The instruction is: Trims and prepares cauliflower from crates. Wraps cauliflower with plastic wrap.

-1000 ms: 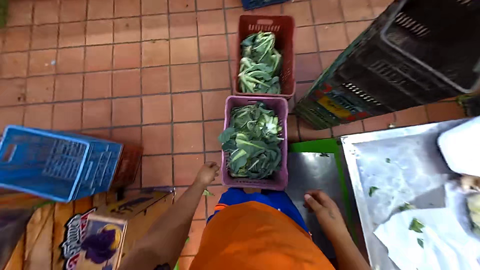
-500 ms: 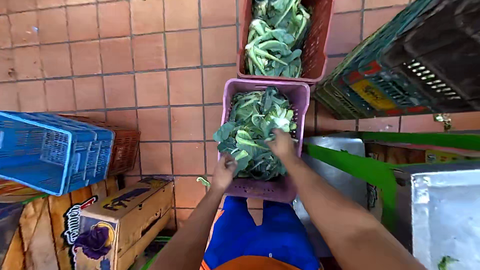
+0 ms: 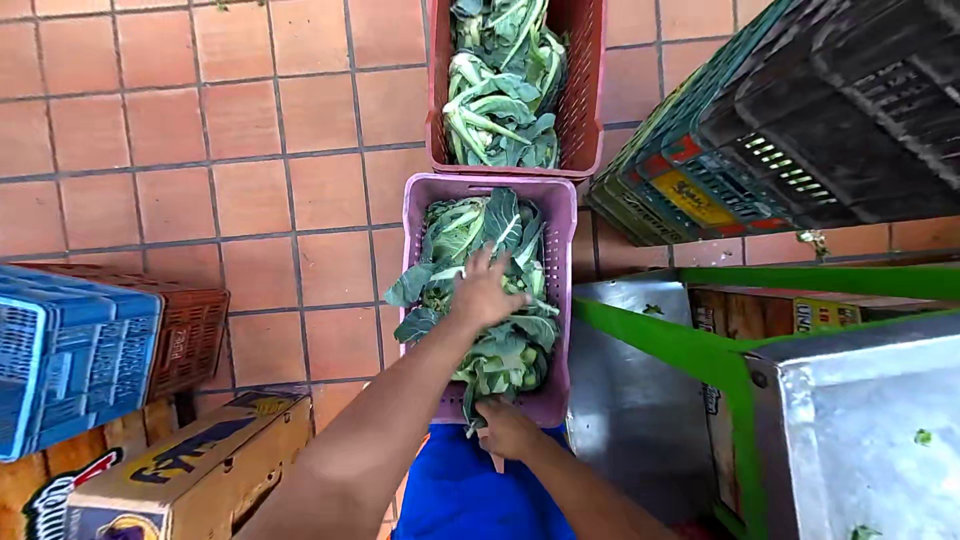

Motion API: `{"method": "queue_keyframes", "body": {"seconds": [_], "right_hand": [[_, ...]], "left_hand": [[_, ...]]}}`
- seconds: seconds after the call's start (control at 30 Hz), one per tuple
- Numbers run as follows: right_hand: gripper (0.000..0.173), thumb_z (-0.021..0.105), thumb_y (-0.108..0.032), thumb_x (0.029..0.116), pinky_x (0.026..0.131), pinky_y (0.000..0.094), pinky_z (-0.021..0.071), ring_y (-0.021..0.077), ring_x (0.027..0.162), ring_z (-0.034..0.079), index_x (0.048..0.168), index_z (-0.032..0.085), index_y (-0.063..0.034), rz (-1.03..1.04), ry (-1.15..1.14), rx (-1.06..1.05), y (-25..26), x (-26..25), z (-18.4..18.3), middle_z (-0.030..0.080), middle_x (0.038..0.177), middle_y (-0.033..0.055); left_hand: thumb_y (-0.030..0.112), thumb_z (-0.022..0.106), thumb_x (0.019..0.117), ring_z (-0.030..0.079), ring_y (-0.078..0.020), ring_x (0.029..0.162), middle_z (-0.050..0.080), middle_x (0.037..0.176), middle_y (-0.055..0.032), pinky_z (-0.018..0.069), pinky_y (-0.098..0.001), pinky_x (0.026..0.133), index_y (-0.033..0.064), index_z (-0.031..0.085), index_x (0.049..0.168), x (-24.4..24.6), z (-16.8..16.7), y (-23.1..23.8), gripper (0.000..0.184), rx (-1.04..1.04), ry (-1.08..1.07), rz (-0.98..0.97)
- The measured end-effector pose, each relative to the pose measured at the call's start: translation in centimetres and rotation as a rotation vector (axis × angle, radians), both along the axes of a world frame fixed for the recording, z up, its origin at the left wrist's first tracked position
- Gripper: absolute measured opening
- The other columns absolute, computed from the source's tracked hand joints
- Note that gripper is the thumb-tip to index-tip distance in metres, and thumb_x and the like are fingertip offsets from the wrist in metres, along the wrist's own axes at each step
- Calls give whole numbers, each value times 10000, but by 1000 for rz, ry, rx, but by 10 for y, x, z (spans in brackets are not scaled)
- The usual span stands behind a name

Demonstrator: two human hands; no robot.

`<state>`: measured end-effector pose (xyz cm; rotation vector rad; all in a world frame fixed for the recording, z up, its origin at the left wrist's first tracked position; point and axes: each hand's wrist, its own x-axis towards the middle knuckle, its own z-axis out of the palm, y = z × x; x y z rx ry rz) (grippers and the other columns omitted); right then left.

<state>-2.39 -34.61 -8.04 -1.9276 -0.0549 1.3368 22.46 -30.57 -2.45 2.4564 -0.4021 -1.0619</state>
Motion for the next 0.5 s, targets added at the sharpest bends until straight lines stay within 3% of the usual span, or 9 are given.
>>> {"method": "queue_keyframes", "body": {"seconds": [0.03,0.07,0.13,0.17,0.2,0.27,0.33,0.43,0.5], "right_hand": [[703,736,-196,859,1191,531,350,320,1445,420,1501,474,-77,-97,51,71,-8,-1,6,491,1528,146],[674,729,-131,864,1156,486,417,276,1375,512,1493,494,-79,-277,74,134,-19,0,14,543,1478,144],[342,645,-78,924,917,422,601,216,1041,710,1264,661,-49,-764,31,102,-49,2,29,714,1181,114],[228,613,-110,962,777,437,623,228,872,723,1162,679,-22,-990,-35,-20,-63,9,33,727,1027,122],[224,586,-154,996,732,460,615,242,821,712,1153,662,-14,-1119,-115,-175,-76,17,34,716,975,128],[316,516,-237,1060,865,510,591,277,974,708,1273,626,-31,-1104,-173,-382,-93,33,24,707,1111,152],[404,468,-277,1082,994,555,527,332,1146,659,1388,566,-32,-949,-154,-432,-94,49,1,658,1266,199],[572,451,-349,1088,1104,557,439,374,1315,555,1531,383,7,-1007,-23,-487,-78,68,-33,554,1425,253],[612,437,-371,1090,1125,542,421,363,1349,532,1559,326,7,-1095,59,-545,-70,83,-45,529,1456,253]], "left_hand": [[679,747,803,168,-440,1553,179,1713,-109,239,-774,1137,285,387,1592,-13,-16,-7,952,83,85,-130],[676,773,779,157,-488,1541,159,1716,-125,230,-822,1101,312,396,1585,-31,-35,-6,962,145,157,-233],[582,818,776,210,-531,1506,144,1720,-113,299,-843,1033,365,431,1558,-80,-68,10,899,208,202,-369],[514,815,804,189,-526,1515,136,1725,-91,313,-843,1024,392,405,1566,-103,-81,22,873,210,202,-403],[419,807,832,152,-524,1527,124,1728,-82,300,-849,1028,402,365,1583,-124,-90,35,872,201,212,-415],[388,752,892,101,-507,1545,117,1729,-84,251,-854,1053,416,282,1611,-156,-101,63,860,198,221,-445],[409,703,927,38,-450,1570,74,1739,-36,221,-825,1092,442,221,1621,-160,-114,76,846,237,218,-480],[247,652,943,27,-415,1579,44,1741,2,290,-799,1075,467,188,1622,-146,-130,64,852,346,257,-477],[267,686,922,27,-444,1571,8,1742,-24,314,-815,1041,451,174,1629,-137,-130,51,893,389,302,-469]]}}
